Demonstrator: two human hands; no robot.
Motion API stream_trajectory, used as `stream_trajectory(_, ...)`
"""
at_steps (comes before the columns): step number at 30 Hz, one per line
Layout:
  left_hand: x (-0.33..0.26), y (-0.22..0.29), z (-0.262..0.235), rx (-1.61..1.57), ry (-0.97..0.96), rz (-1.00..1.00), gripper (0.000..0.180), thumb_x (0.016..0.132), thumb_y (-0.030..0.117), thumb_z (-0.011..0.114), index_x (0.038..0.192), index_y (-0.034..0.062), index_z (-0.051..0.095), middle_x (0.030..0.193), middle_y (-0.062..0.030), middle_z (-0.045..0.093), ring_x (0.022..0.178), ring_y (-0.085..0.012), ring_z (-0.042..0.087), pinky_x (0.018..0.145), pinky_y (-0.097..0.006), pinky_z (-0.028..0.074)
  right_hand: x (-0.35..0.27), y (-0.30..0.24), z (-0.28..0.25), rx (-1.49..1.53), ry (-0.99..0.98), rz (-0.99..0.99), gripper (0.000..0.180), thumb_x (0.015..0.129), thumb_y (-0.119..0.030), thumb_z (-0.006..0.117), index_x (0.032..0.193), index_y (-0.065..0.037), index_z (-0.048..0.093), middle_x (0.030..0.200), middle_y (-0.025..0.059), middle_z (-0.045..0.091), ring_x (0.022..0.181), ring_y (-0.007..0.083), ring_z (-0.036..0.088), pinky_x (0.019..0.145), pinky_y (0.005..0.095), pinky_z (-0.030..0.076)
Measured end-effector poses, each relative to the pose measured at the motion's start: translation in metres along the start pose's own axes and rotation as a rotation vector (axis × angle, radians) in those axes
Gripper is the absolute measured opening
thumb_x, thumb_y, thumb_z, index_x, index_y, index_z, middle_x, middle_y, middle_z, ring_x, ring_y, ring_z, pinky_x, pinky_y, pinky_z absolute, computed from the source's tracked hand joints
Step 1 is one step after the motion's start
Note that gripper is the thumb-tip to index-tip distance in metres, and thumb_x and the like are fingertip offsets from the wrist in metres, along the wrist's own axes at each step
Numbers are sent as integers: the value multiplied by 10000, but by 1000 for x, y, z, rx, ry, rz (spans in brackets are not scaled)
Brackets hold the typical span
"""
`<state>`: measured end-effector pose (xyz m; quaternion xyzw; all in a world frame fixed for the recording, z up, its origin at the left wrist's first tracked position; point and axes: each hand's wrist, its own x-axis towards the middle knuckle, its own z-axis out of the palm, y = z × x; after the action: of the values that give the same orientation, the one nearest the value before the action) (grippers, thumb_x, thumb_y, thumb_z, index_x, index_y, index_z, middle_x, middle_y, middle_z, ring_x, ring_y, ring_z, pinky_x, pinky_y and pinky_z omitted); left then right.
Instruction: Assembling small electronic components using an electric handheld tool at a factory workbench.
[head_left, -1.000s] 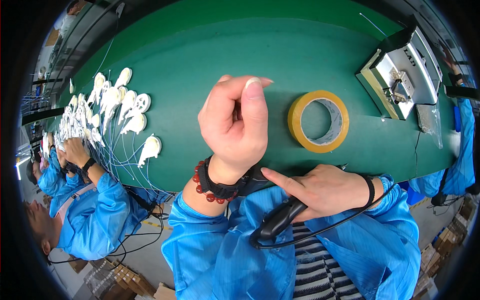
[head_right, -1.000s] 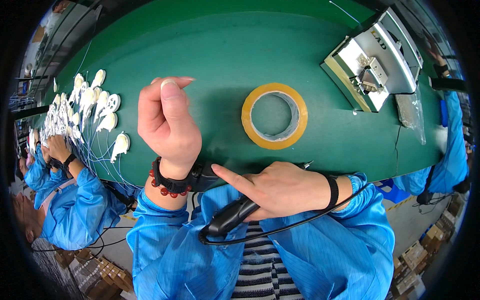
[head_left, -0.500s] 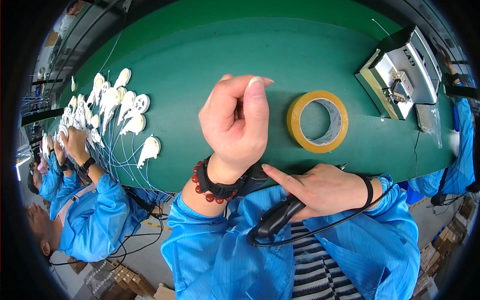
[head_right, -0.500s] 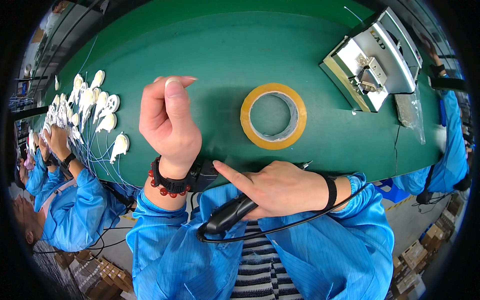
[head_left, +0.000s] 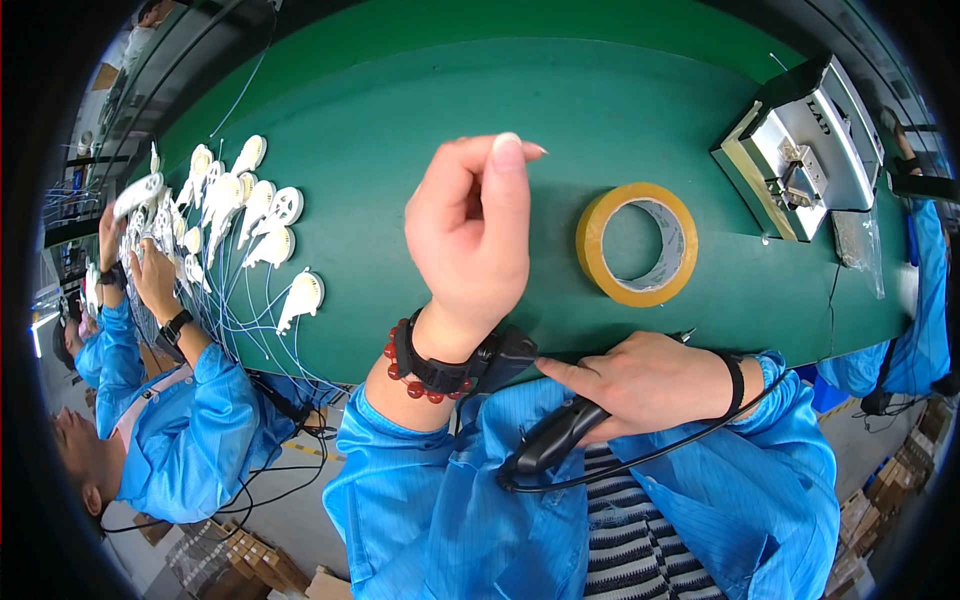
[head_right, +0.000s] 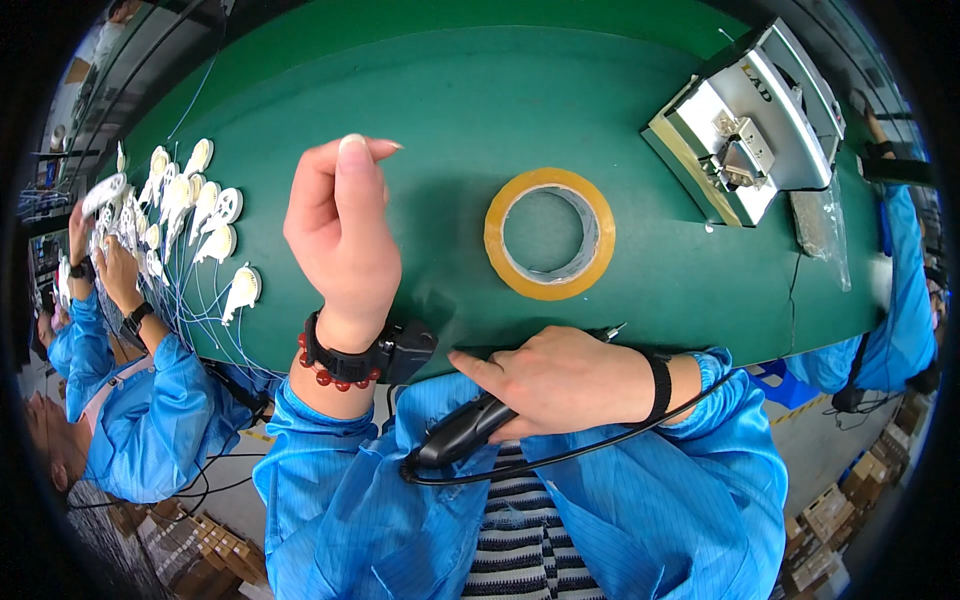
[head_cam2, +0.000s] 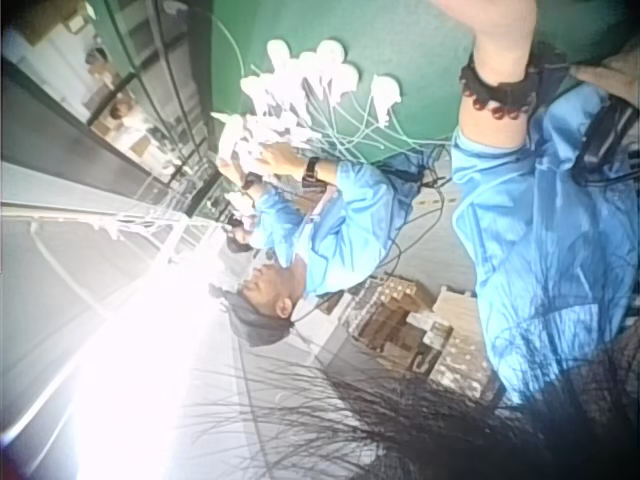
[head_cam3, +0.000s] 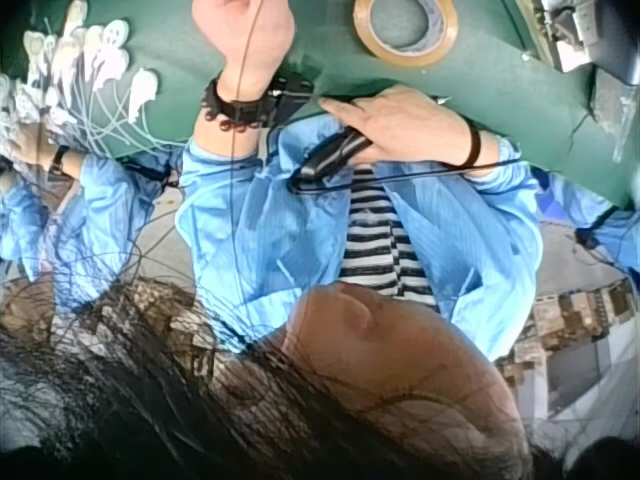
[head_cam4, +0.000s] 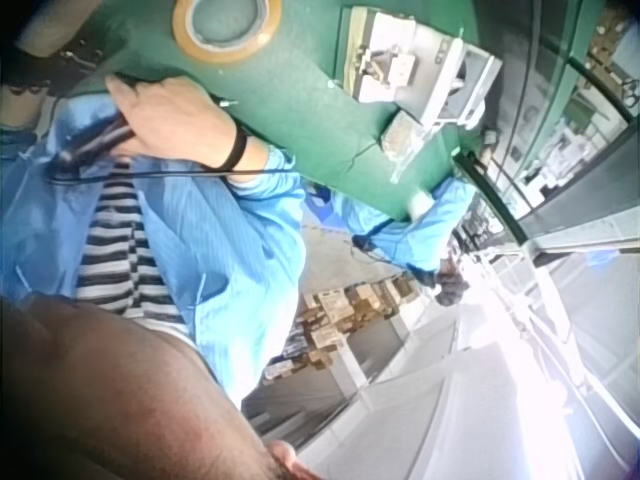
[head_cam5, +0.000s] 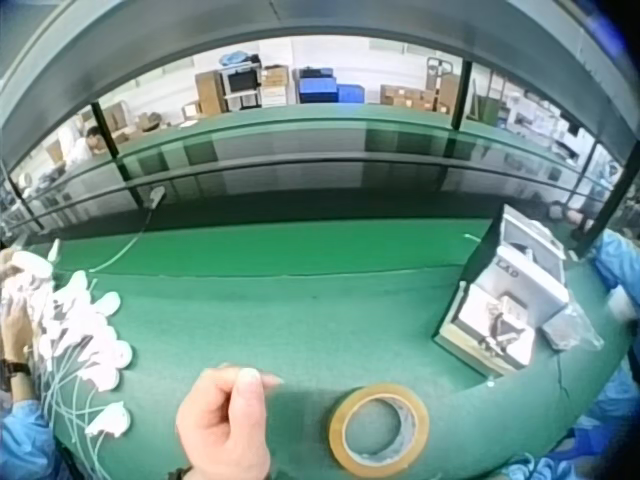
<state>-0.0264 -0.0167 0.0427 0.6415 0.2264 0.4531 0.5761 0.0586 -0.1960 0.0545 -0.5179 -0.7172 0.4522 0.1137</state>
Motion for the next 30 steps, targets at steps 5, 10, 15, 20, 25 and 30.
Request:
stream_trajectory(5,9,-21,-2,-143,-49,-216,190,1033,152,585,923,29,679,691,102,482,615,9,349,543,-199,301,1,-1,-2,-9,-32,4,796,815,-438,761,1392,36,484,878,190,680,760,383,693,639,440,551)
stream_trajectory(10,11,-40,4,34,-101,-219,214,1031,181,595,905,39,696,661,108,437,601,-1,329,535,-201,277,-2,-1,-1,-56,0,-32,762,821,-452,763,1394,-19,510,833,126,668,706,323,684,596,402,537)
stream_trajectory(15,11,-60,6,241,-199,-150,185,1005,158,631,889,27,694,624,107,427,567,-9,325,499,-222,281,-14,6,-17,101,135,-134,694,793,-350,821,1363,-57,557,842,79,683,712,277,690,602,360,537)
stream_trajectory(20,10,-65,5,313,-263,-127,194,989,169,648,871,20,688,641,56,515,574,-23,401,508,-226,342,-47,10,-53,345,532,-208,594,738,-205,884,1224,-16,599,898,105,689,751,223,690,667,334,532)
stream_trajectory(25,11,-63,6,333,-279,-112,193,977,165,651,875,4,675,656,-9,574,566,-65,452,519,-250,389,-50,24,-62,550,1098,-399,658,772,-492,851,1093,1,556,786,65,614,669,174,598,574,301,468)
stream_trajectory(30,11,-61,7,369,-315,-67,197,966,175,658,874,0,667,667,-59,594,546,-117,477,520,-282,407,-65,24,-113,434,1195,-633,586,944,-504,630,1249,-16,520,846,26,520,718,142,505,702,333,419)
